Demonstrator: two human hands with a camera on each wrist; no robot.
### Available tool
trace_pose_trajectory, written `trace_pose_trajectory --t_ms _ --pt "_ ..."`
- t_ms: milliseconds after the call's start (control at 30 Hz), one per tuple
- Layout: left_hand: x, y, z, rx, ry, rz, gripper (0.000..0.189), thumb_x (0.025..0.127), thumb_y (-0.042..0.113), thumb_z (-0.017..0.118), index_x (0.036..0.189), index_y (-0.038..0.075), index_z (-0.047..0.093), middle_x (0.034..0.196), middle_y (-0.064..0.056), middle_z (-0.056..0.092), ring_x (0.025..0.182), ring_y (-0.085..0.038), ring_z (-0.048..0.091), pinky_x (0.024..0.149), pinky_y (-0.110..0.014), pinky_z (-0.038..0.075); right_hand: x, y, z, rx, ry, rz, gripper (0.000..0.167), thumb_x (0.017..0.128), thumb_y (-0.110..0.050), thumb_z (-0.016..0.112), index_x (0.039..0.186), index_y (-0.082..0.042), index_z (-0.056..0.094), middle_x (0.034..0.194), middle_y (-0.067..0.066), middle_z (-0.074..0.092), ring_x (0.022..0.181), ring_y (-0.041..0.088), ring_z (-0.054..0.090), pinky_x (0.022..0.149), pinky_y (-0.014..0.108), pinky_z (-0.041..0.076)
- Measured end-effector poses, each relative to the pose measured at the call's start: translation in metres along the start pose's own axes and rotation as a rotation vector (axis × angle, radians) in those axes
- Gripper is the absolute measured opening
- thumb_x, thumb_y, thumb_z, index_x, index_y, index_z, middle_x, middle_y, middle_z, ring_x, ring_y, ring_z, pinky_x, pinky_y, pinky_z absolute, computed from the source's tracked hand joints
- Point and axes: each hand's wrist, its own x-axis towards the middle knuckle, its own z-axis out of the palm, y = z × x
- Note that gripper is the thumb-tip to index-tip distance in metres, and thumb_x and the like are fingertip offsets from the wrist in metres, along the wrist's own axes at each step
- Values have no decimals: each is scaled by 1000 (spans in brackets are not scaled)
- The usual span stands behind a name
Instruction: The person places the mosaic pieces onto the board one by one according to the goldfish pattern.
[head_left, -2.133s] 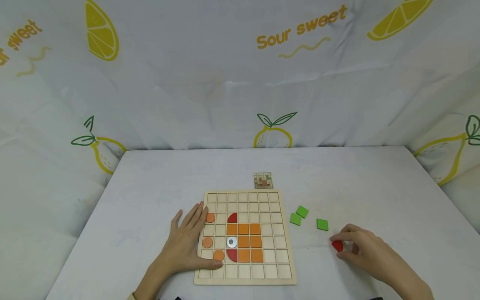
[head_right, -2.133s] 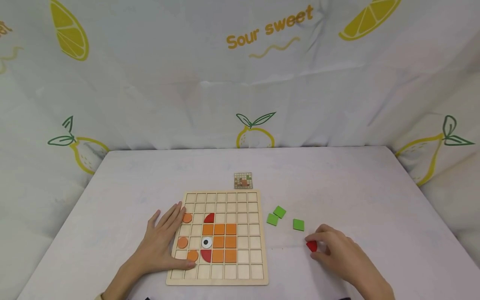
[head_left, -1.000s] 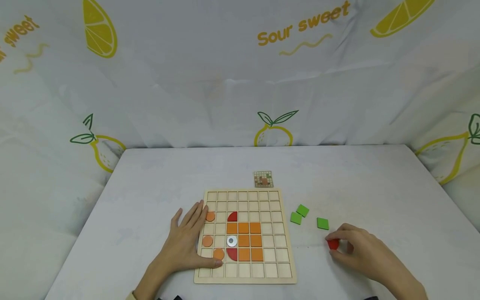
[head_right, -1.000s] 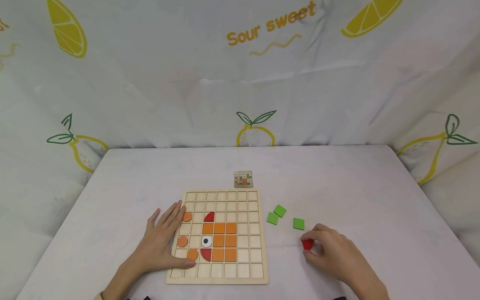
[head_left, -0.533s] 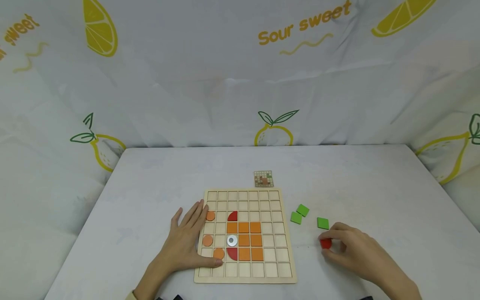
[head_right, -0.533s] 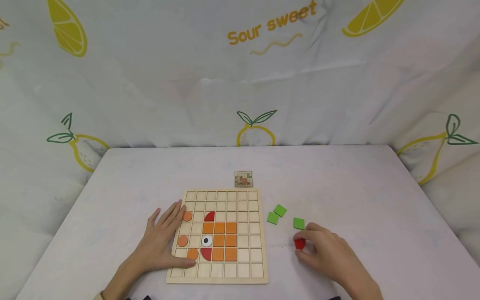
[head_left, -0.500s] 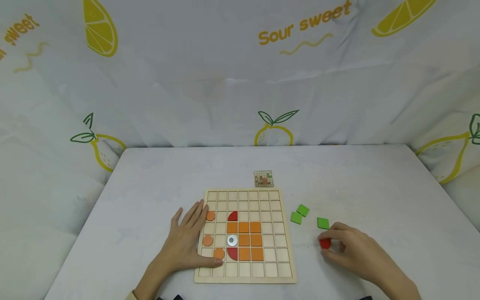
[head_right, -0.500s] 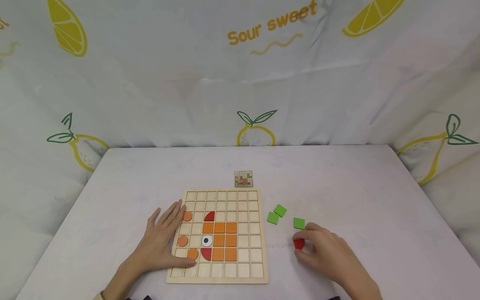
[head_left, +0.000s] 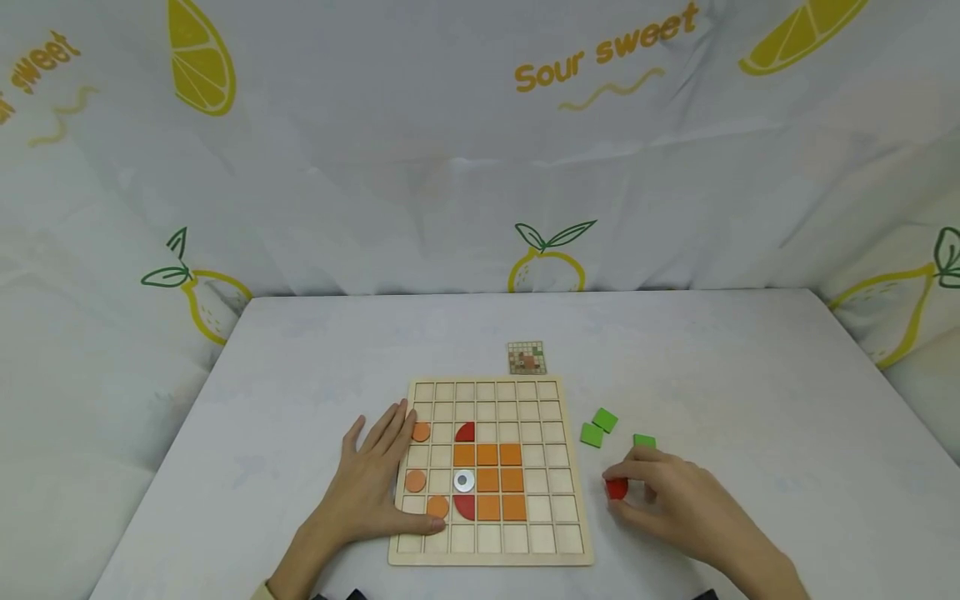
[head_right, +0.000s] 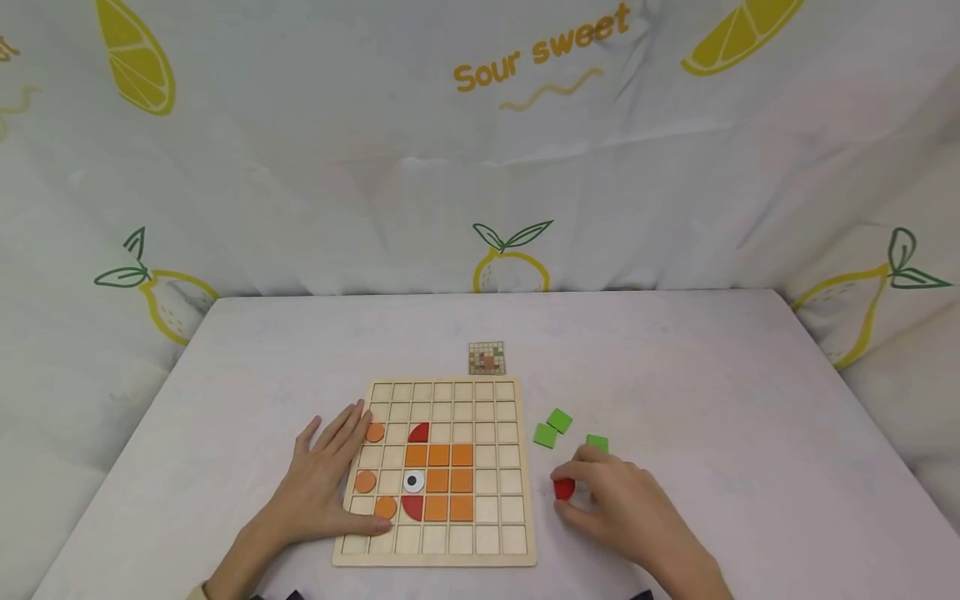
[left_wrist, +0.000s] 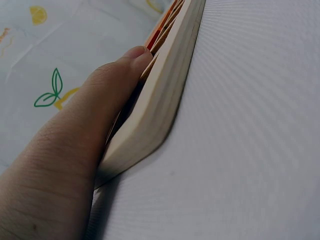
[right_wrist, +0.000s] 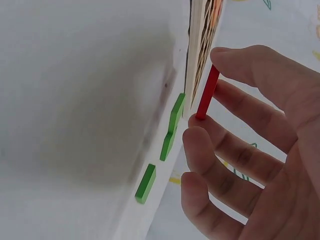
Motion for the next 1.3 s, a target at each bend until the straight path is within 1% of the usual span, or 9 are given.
trace_pose_trajectory --t_ms 167,300,533,800,900,1100,1200,1300 --pt "0 1 -1 -7 -1 -1 142 59 96 62 161 4 27 170 -11 24 159 -27 24 122 -64 7 3 -6 3 3 -13 -27 23 79 -22 86 100 -29 79 88 -20 61 68 -6 43 57 15 40" --pt "0 1 -1 -7 2 1 142 59 96 62 161 4 27 170 -11 25 159 -28 24 122 -64 7 5 -11 5 12 -8 -75 23 79 -21 86 101 -27 79 88 -21 61 68 -8 43 57 15 40" --pt "0 0 0 1 6 1 142 59 96 63 161 4 28 170 -11 25 159 -27 24 122 -64 8 10 -20 8 27 -10 -126 22 80 -26 85 102 -25 80 90 -20 61 68 -9 43 57 15 40" --pt "0 1 -1 3 2 -1 142 59 96 62 161 4 28 170 -11 25 159 -26 24 122 -63 8 14 -28 14 58 -3 -188 19 80 -22 84 99 -24 79 87 -21 59 66 -8 42 57 14 39" --pt "0 1 -1 1 1 -1 142 59 96 62 161 4 28 170 -10 25 159 -27 24 122 -63 8 17 -33 15 69 -22 -202 19 80 -22 84 99 -24 79 87 -20 59 65 -7 42 56 14 39" --pt "-1 0 -1 5 4 5 142 59 96 62 161 3 28 170 -11 25 159 -27 24 122 -64 8 23 -43 20 87 -84 -198 20 80 -24 84 99 -23 80 86 -17 61 64 -6 41 56 14 38" --pt "-1 0 0 10 7 9 142 60 97 62 161 3 28 170 -11 25 159 -27 24 122 -64 8 25 -48 22 86 -93 -203 19 80 -24 84 98 -23 80 85 -17 61 64 -6 41 57 14 38" --pt "0 0 0 15 11 11 142 59 97 62 161 3 28 170 -11 25 159 -27 25 122 -63 9 26 -51 25 78 -83 -236 17 79 -22 84 96 -24 80 84 -17 61 64 -7 41 58 14 38"
